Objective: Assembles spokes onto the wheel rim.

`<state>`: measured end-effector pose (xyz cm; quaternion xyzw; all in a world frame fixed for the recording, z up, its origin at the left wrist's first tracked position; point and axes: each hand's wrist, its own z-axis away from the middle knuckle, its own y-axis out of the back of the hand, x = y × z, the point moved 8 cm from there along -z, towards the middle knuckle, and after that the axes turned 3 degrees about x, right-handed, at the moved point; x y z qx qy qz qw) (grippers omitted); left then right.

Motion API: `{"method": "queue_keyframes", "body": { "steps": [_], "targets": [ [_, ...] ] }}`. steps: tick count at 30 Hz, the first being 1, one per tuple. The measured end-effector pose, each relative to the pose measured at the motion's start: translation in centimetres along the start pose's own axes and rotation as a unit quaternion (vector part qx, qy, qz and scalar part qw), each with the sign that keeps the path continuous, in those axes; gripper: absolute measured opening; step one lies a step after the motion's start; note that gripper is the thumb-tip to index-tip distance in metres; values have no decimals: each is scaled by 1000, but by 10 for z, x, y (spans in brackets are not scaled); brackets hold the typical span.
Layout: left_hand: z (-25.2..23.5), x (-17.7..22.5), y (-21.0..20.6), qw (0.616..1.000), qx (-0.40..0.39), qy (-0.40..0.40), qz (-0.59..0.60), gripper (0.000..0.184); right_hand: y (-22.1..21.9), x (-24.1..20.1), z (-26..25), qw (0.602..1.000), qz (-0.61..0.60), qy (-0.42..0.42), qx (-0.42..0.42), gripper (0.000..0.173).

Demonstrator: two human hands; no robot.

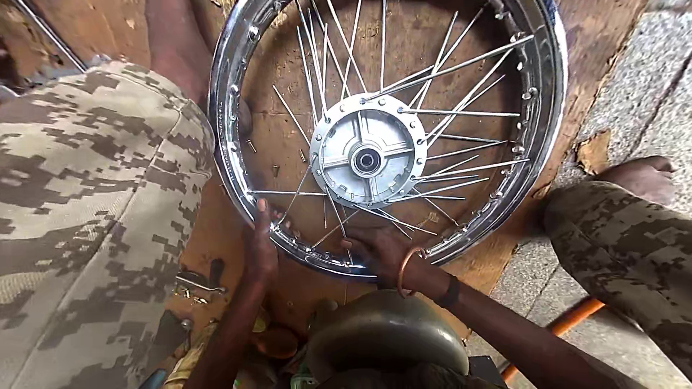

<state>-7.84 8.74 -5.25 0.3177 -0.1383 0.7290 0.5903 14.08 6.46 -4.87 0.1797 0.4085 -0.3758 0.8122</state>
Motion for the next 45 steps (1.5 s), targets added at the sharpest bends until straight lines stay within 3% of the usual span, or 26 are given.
{"method": "queue_keyframes", "body": {
  "steps": [3, 7, 19, 23, 26, 28, 30, 33, 37, 41, 45],
  "targets": [
    [5, 3, 6, 998, -33, -20, -53, 43, 0, -3, -1, 999, 33, -18, 11, 29],
    [-5, 11, 1, 997, -33, -53, -40, 40, -2, -7, -1, 996, 74, -31, 30, 29],
    [0, 1, 13, 992, -66, -58, -87, 46, -15, -9, -2, 996, 44, 3, 82, 25],
    [6, -4, 12, 994, -76, -69, -46, 50, -16, -11, -2, 993, 60, 1, 101, 26],
    [27, -13, 19, 997, 5, -71, 18, 67, -18, -11, -3, 992, 56, -7, 110, 26],
    [41, -33, 35, 992, 122, -27, 31, 64, -20, -11, -3, 993, 54, -6, 101, 28],
    [58, -53, 48, 982, 183, 42, -8, 42, -20, -10, -4, 994, 59, 9, 89, 30],
    [75, -66, 48, 983, 142, 99, -58, 28, -20, -13, -5, 996, 68, 24, 47, 29],
    [96, -69, 26, 985, 39, 143, -88, 30, -20, -13, -2, 998, 51, 29, 7, 25],
    [110, -82, 11, 979, -13, 204, -21, 22, -21, -17, 1, 996, 83, 8, 20, 23],
    [120, -92, 3, 963, -10, 266, 43, 13, -19, -18, 4, 996, 79, 0, 37, 20]
  ]
}}
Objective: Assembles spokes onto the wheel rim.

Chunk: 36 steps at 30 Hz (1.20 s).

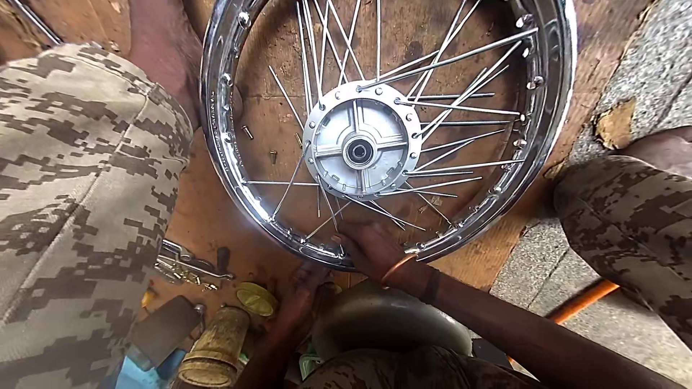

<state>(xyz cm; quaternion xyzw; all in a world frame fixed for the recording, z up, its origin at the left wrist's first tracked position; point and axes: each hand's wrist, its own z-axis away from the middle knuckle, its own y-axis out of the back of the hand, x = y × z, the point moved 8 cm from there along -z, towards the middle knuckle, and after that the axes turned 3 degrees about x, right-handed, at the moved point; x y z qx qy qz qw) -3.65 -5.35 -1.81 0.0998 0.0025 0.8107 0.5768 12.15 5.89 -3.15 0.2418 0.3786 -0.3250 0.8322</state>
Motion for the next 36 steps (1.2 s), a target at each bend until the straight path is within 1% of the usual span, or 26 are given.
{"method": "queue_keyframes", "body": {
  "steps": [3, 6, 8, 11, 14, 16, 18, 20, 22, 24, 27, 29, 32, 36],
  "targets": [
    [3, -1, -8, 998, -13, 23, 62, 14, 0, 0, -2, 1000, 0, -7, -2, 20],
    [4, 0, -19, 996, -33, 15, 78, 12, 0, -1, -4, 1000, 3, -4, 3, 20],
    [5, 0, -23, 997, -26, 13, 75, 10, 0, -1, -5, 1000, 7, 5, 8, 21],
    [4, -4, -22, 994, -3, 26, 103, 14, 1, -1, -4, 1000, 16, 12, 24, 20],
    [4, -7, -21, 990, 5, 48, 131, 14, -1, 0, -5, 1000, 17, -2, 8, 21],
    [5, -6, -20, 988, 1, 51, 143, 14, -2, 0, -5, 1000, 17, -3, 12, 21],
    [6, -2, -23, 992, -10, 29, 119, 13, -1, 0, -4, 1000, 19, 5, 24, 19],
    [6, 3, -26, 998, -11, 0, 60, 13, -1, 0, -4, 1000, 9, 4, 17, 18],
    [7, 3, -27, 999, -12, -4, 35, 13, -2, 0, -5, 1000, 2, -2, -2, 19],
    [7, 0, -26, 999, -17, -1, 37, 12, -2, 0, -5, 1000, 1, -7, -16, 20],
    [5, -2, -23, 998, -11, 0, 66, 12, 0, 0, -6, 1000, -5, -1, -11, 22],
    [5, -2, -22, 998, -4, -7, 65, 12, 1, 0, -7, 1000, -10, 2, -10, 23],
    [5, 2, -25, 998, -7, -63, -1, 8, 2, -1, -8, 1000, -11, -5, -25, 24],
    [6, 7, -26, 994, 6, -110, -22, 6, 2, 0, -9, 999, -12, -2, -34, 24]
  ]
}}
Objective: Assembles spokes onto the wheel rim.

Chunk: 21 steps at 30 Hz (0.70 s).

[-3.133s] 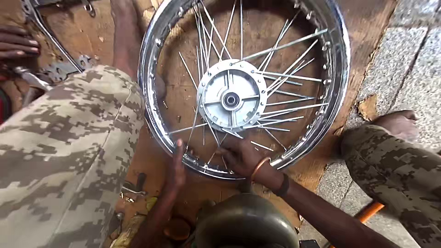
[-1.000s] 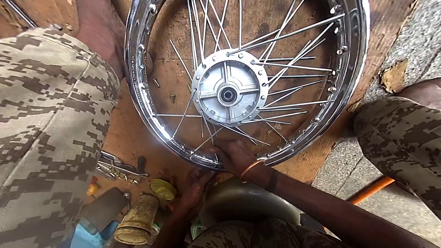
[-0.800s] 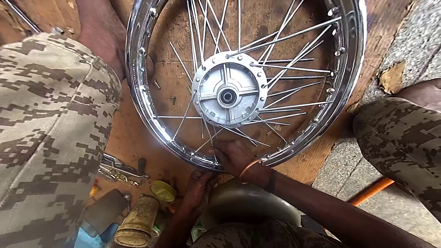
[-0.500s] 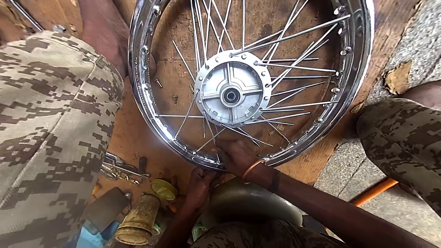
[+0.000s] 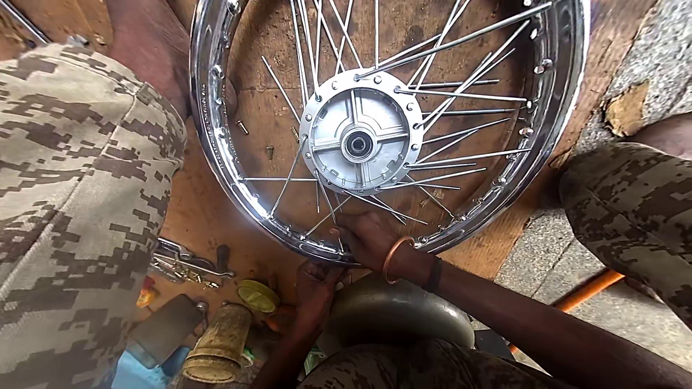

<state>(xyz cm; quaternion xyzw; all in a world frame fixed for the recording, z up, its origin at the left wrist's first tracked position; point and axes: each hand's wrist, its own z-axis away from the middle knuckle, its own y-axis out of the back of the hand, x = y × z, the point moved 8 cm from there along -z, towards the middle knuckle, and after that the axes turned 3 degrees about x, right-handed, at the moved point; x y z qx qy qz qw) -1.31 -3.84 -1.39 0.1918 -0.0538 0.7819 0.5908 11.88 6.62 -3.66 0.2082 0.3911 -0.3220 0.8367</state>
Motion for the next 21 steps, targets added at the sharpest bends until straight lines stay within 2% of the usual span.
{"method": "queue_keyframes", "body": {
  "steps": [5, 9, 13, 21],
  "targets": [
    [1, -2, 1, 1000, -13, 7, 13, 9, 0, -1, 0, 1000, -1, -3, -4, 23],
    [-1, 3, 2, 1000, 1, -26, -9, 8, 1, 0, 1, 1000, -7, -4, 7, 23],
    [-2, 3, 2, 998, -23, -53, -25, 9, 0, 1, 0, 1000, -16, 9, 15, 25],
    [-2, -9, 2, 997, -30, 23, 60, 13, 1, -1, -1, 1000, -14, 9, -14, 24]
  ]
}}
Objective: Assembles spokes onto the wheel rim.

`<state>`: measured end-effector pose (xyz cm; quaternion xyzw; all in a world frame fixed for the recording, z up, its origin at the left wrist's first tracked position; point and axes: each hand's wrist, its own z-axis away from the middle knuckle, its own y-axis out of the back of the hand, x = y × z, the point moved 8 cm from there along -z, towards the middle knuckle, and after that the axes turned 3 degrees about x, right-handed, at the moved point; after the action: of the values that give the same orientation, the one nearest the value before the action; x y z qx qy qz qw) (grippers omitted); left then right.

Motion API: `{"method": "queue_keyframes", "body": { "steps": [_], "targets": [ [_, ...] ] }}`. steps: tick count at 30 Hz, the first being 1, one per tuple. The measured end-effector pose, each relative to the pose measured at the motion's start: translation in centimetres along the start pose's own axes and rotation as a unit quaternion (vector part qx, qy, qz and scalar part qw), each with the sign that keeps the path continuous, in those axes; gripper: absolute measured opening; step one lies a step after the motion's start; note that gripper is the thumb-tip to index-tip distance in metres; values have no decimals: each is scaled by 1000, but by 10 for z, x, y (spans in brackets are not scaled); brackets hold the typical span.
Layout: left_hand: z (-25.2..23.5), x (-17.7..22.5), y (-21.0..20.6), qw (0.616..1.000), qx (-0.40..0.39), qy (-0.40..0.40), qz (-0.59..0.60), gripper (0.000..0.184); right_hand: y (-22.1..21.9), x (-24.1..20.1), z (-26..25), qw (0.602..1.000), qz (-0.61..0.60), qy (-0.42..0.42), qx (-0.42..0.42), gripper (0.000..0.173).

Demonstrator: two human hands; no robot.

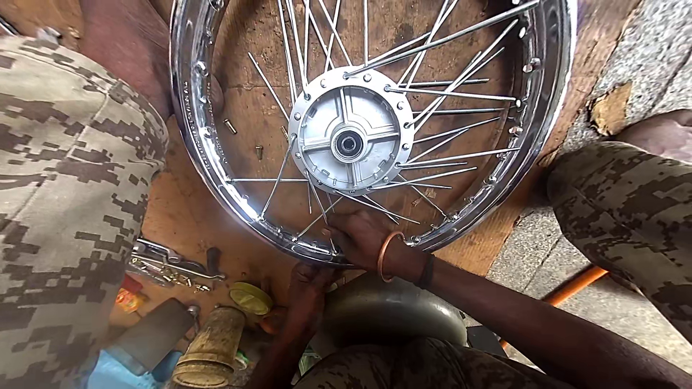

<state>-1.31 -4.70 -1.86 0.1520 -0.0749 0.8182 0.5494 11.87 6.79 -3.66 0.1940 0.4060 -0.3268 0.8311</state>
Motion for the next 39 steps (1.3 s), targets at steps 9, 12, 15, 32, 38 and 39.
{"method": "queue_keyframes", "body": {
  "steps": [9, 12, 15, 32, 38, 39],
  "targets": [
    [1, 7, 2, 999, 13, -51, -10, 12, -1, 2, -1, 1000, 1, 6, 17, 22],
    [1, 9, 2, 996, 8, -85, -37, 17, 1, 3, 0, 999, -13, 14, 30, 22],
    [2, 19, -4, 983, -5, -120, -141, 8, -1, 3, 2, 999, -22, 23, 31, 22],
    [-2, 28, -9, 957, 1, -160, -243, 9, -3, 7, 0, 1000, -30, -6, -5, 24],
    [-2, 30, -8, 951, 28, -182, -250, 12, -5, 8, -1, 999, -36, -19, -24, 27],
    [0, 28, -9, 953, 11, -165, -252, 12, -5, 9, 0, 999, -36, -21, -26, 28]
  ]
}}
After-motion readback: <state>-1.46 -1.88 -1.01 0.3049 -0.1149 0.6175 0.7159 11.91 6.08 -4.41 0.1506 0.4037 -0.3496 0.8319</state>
